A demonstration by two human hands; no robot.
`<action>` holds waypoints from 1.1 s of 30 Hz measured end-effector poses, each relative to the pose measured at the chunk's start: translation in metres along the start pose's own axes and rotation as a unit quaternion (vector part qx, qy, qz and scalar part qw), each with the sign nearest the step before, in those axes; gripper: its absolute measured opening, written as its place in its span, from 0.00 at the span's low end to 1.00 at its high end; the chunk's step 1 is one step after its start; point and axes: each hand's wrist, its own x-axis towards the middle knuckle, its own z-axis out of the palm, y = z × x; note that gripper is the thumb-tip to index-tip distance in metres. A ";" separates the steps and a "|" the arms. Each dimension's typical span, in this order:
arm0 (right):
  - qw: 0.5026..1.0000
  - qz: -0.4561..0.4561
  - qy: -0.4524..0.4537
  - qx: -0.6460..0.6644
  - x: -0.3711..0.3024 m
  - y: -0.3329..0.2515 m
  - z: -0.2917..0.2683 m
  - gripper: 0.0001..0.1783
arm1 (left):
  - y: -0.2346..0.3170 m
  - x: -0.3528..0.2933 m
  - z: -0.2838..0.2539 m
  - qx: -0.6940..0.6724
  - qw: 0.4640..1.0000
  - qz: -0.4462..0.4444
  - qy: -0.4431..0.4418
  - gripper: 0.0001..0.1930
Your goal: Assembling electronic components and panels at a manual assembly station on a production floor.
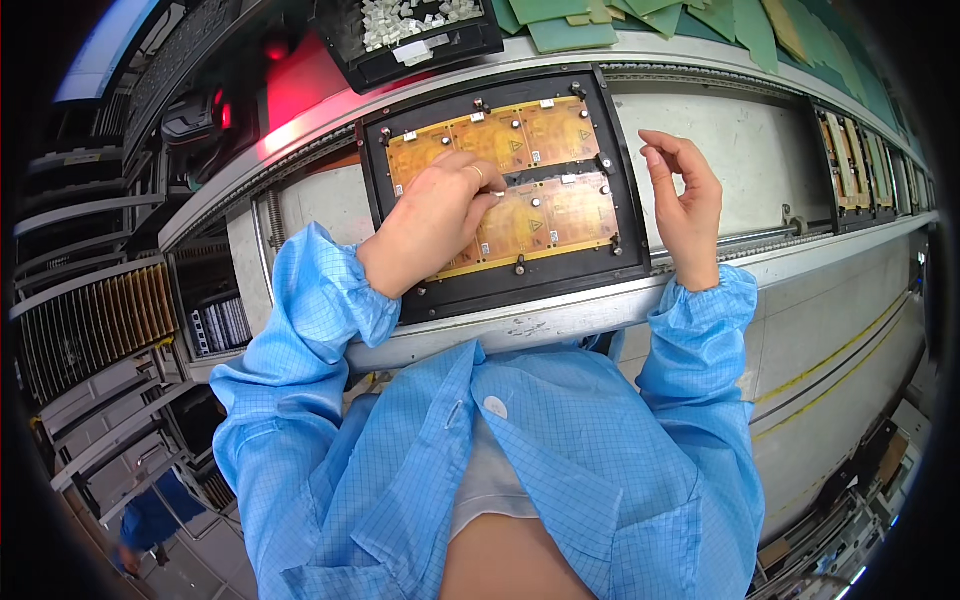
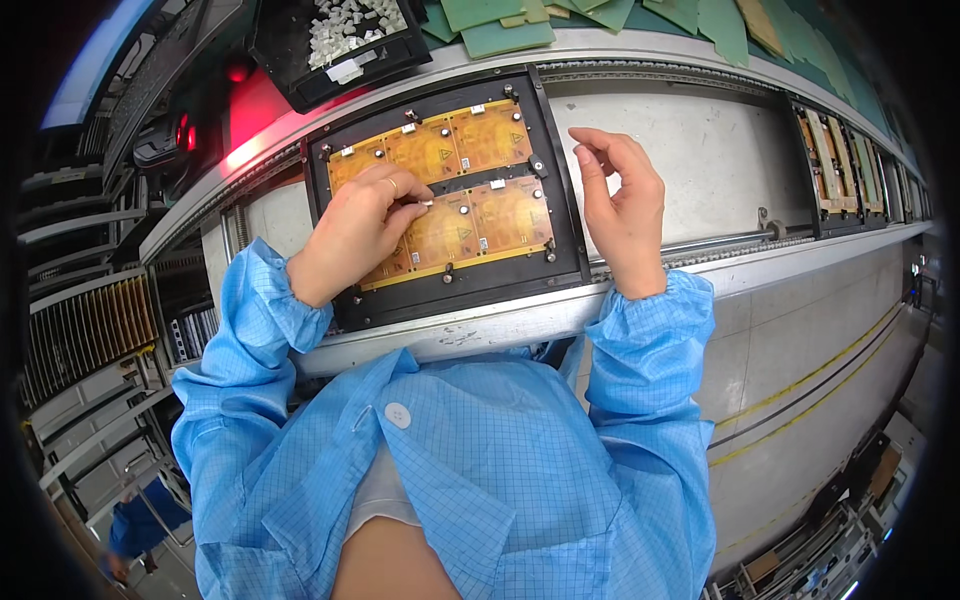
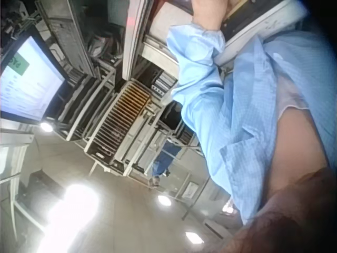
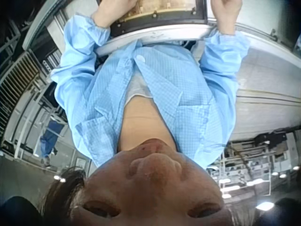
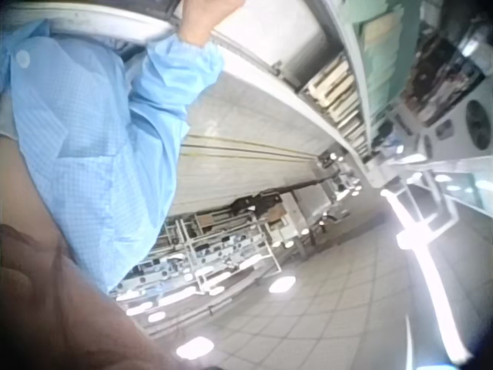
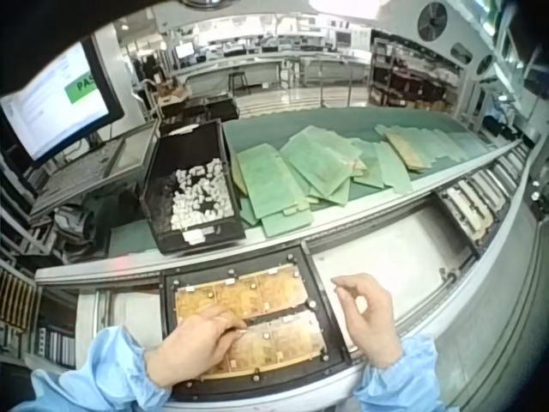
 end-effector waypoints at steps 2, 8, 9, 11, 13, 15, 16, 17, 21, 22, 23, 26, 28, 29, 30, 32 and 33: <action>0.999 0.037 -0.014 0.029 -0.001 0.000 -0.002 0.14 | 0.001 0.000 0.002 -0.016 1.000 -0.019 0.000 0.08; 0.992 0.040 -0.118 0.003 -0.008 -0.010 0.000 0.29 | 0.001 -0.004 -0.003 -0.057 0.998 -0.022 0.000 0.09; 0.992 0.034 -0.118 -0.003 -0.008 -0.009 -0.002 0.29 | 0.002 -0.008 -0.007 -0.059 0.998 -0.018 0.007 0.09; 0.995 0.026 -0.098 -0.009 0.000 -0.005 -0.010 0.27 | 0.002 -0.016 -0.023 -0.050 0.996 -0.005 0.078 0.12; 0.994 0.000 -0.095 -0.049 0.018 -0.006 -0.022 0.24 | -0.005 -0.041 -0.041 -0.003 0.990 -0.080 0.114 0.13; 0.977 -0.096 -0.095 -0.164 0.040 -0.005 -0.031 0.23 | -0.028 -0.078 -0.045 0.051 0.971 -0.155 0.178 0.13; 0.967 -0.133 -0.091 -0.198 0.055 -0.007 -0.032 0.22 | -0.036 -0.092 -0.044 0.050 0.970 -0.156 0.181 0.13; 0.961 -0.153 -0.091 -0.210 0.072 -0.005 -0.032 0.22 | -0.042 -0.108 -0.041 0.025 0.964 -0.213 0.159 0.13; 0.941 -0.202 -0.090 -0.258 0.140 0.000 -0.012 0.24 | -0.037 -0.128 -0.022 -0.130 0.946 -0.274 0.115 0.14; 0.921 -0.255 -0.061 -0.289 0.157 0.011 -0.004 0.25 | -0.034 -0.124 -0.017 -0.218 0.930 -0.278 0.104 0.15; 0.919 -0.261 -0.066 -0.288 0.169 0.010 0.007 0.25 | -0.035 -0.124 -0.011 -0.239 0.922 -0.279 0.122 0.16; 0.960 -0.070 -0.168 -0.211 0.194 0.010 0.035 0.32 | -0.035 -0.121 -0.007 -0.201 0.931 -0.271 0.140 0.15; 0.947 -0.148 -0.135 -0.250 0.190 0.018 0.052 0.36 | -0.031 -0.118 -0.011 -0.194 0.934 -0.266 0.140 0.14; 0.926 -0.224 -0.098 -0.289 0.190 0.018 0.059 0.41 | -0.032 -0.113 -0.014 -0.186 0.938 -0.257 0.139 0.14; 0.929 -0.189 -0.131 -0.290 0.185 0.017 0.067 0.46 | -0.036 -0.114 -0.012 -0.189 0.940 -0.247 0.141 0.14; 0.916 -0.172 -0.147 -0.332 0.176 0.007 0.084 0.46 | -0.042 -0.122 -0.005 -0.185 0.938 -0.250 0.155 0.12; 0.927 -0.171 -0.117 -0.313 0.172 0.008 0.091 0.43 | -0.039 -0.121 -0.008 -0.185 0.940 -0.240 0.160 0.12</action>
